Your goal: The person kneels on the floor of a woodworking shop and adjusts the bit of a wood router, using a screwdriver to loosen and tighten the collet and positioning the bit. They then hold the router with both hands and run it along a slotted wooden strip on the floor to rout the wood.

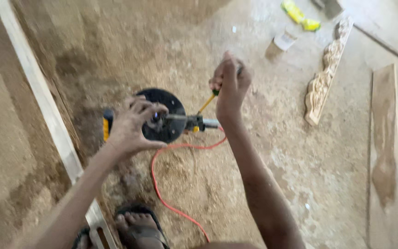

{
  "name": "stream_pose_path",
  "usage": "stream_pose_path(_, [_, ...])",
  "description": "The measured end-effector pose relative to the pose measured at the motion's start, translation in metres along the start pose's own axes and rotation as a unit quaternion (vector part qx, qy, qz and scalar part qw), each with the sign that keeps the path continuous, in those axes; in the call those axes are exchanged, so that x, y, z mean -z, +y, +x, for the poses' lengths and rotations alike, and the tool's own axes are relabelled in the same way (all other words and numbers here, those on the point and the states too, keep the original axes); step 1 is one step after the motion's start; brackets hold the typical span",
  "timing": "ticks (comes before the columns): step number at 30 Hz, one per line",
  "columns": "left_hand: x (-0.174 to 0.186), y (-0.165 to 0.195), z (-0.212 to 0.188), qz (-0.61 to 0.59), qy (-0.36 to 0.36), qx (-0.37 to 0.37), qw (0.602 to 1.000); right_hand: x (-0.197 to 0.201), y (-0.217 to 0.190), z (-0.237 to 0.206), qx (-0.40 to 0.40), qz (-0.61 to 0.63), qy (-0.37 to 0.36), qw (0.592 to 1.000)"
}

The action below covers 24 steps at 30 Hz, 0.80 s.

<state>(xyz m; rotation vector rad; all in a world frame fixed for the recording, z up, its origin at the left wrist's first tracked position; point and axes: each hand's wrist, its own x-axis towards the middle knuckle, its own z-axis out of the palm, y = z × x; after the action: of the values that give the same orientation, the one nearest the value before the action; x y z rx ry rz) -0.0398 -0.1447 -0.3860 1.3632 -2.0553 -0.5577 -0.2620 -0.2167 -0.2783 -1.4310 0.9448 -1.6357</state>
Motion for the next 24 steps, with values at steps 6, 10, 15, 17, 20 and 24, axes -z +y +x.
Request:
stream_pose_path(6, [0.003, 0.002, -0.005, 0.008, -0.008, -0.005, 1.000, 0.025, -0.023, 0.007, -0.119, 0.080, -0.200, 0.969])
stream_pose_path(10, [0.000, -0.001, -0.002, 0.002, -0.002, -0.001, 1.000, 0.047, -0.026, 0.028, -0.171, 0.119, -0.319, 0.925])
stream_pose_path(15, [-0.002, -0.001, -0.001, -0.001, -0.006, 0.002, 1.000, 0.053, -0.005, 0.049, -0.030, 0.072, -0.460, 0.885])
stream_pose_path(17, [-0.002, -0.001, -0.001, 0.004, -0.013, 0.002, 1.000, 0.049, 0.010, 0.049, -0.096, 0.141, -0.447, 0.878])
stream_pose_path(20, [-0.002, -0.001, -0.002, -0.001, -0.019, 0.010, 1.000, 0.044, 0.029, 0.043, -0.192, 0.241, -0.422, 0.853])
stream_pose_path(24, [-0.006, -0.004, -0.005, -0.006, -0.016, 0.007, 1.000, 0.054, 0.041, 0.028, -0.153, 0.211, -0.355, 0.898])
